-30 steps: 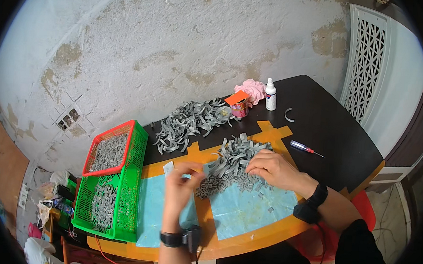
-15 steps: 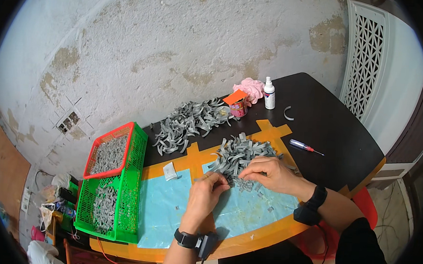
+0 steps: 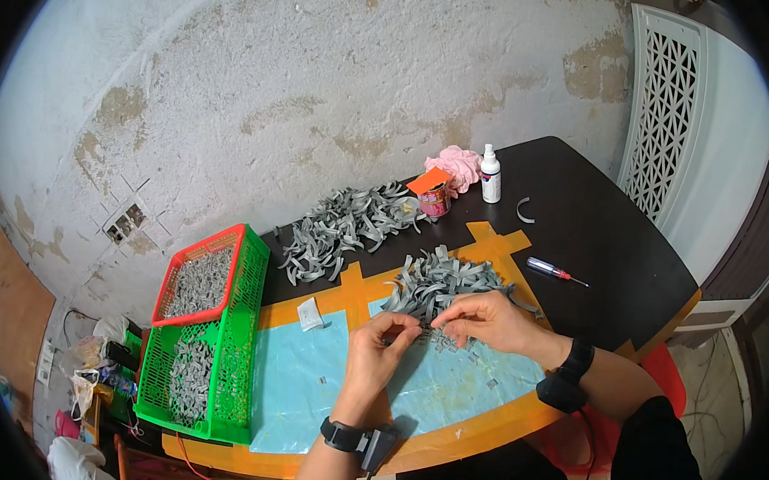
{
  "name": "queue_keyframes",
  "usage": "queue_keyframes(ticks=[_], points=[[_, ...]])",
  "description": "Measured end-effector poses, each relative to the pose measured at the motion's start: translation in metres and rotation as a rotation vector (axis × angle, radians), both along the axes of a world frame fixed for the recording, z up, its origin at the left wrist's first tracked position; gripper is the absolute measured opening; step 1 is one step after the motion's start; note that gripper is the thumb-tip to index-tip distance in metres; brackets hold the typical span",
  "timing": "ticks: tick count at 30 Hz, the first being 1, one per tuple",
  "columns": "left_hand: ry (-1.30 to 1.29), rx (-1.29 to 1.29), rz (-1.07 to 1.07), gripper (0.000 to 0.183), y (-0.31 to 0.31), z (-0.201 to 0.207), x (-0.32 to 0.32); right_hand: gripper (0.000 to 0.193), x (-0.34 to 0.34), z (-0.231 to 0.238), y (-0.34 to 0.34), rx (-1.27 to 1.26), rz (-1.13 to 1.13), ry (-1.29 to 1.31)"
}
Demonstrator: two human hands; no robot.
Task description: Manually assembling or sorting small decorative fabric flower components for footwear.
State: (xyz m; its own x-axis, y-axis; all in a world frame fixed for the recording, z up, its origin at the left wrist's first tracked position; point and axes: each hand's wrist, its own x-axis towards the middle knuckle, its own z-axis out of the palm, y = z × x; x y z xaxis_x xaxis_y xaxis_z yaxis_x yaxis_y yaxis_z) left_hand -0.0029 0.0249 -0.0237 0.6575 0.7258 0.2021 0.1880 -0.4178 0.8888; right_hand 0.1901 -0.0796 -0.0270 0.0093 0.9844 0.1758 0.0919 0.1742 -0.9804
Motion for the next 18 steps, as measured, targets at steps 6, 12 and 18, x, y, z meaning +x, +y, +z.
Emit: queue_keyframes(ticks=[6,12,18], points=[[-0.207,0.059,-0.020,0.010,0.000,-0.009,0.004,0.016,0.001,-0.008,0.001,-0.043,0.052,0.140],[-0.344,-0.055,-0.076,0.014,-0.009,0.000,0.004,0.016,0.000,0.000,0.000,-0.048,0.069,0.240],[-0.357,-0.302,-0.137,0.013,-0.017,0.006,0.002,0.015,-0.004,0.011,-0.005,-0.076,0.094,0.308]])
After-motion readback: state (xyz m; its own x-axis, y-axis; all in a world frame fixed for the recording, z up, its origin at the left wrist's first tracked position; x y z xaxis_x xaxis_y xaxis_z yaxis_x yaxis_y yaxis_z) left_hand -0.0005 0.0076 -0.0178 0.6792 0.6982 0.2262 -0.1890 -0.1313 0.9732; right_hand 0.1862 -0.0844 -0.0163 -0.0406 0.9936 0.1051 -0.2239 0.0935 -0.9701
